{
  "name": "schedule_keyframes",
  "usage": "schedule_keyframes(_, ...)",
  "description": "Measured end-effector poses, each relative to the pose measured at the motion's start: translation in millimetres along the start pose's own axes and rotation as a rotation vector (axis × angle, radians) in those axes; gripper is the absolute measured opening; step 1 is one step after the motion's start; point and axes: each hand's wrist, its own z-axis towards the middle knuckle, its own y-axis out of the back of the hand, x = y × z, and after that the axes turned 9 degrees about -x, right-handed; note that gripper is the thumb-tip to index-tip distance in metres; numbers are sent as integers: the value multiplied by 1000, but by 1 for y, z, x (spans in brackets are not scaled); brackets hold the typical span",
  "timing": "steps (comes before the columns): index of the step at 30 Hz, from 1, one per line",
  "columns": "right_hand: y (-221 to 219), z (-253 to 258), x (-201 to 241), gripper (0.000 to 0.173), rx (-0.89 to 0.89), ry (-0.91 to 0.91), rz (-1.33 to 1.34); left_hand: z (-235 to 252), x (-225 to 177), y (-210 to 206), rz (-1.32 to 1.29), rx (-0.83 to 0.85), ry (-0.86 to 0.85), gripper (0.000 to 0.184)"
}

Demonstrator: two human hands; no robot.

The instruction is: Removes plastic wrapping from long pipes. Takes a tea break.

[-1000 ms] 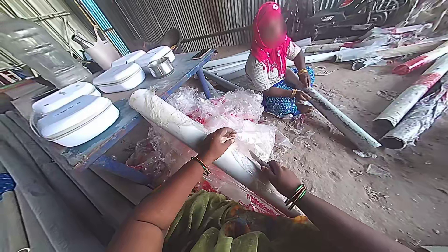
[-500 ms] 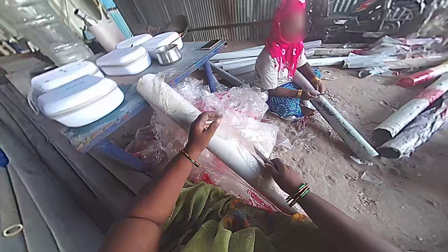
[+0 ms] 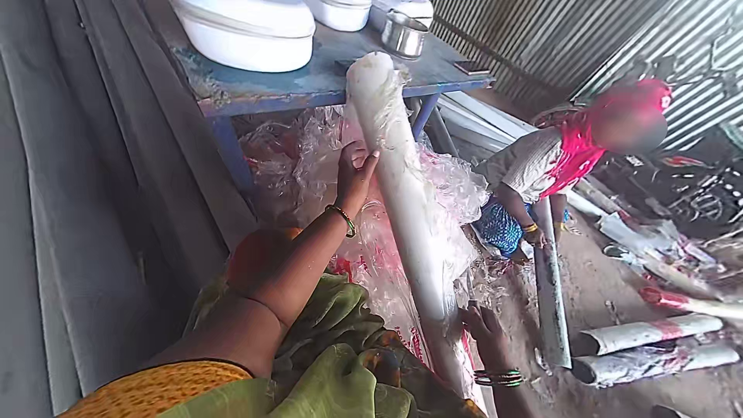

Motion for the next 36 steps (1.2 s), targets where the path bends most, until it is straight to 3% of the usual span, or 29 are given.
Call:
schedule_keyframes(3,-3,1,2,43,2,-37,72,3,-3,6,47,45,-5,59)
schedule_keyframes(9,-3,0,23,43,-114,-57,183,8,-2,12,209,-62,-77,55)
schedule_keyframes(12,-3,5,40,38,-180,-43,292,9,10,9,156,-59,66,71)
schedule_keyframes(16,-16,6,107,32,-243,42,309,12,20,4,23,-20,235,79)
schedule_keyframes(19,-30,11,169,14,-205,241,156,13,22,4,-43,10,282,77)
schedule_keyframes(23,-55,26,241,34,-160,538,-267,11,30,7,-17,70,344,80)
schedule_keyframes(27,-98,31,309,50,-146,605,-679,7,23,14,34,224,413,73)
schedule_keyframes(30,-129,38,334,55,-167,607,-830,7,13,19,106,358,417,70)
schedule_keyframes(33,-151,42,342,65,-215,627,-951,7,9,19,141,389,342,60)
schedule_keyframes(36,-159,48,344,57,-219,676,-1031,7,4,19,240,402,265,57)
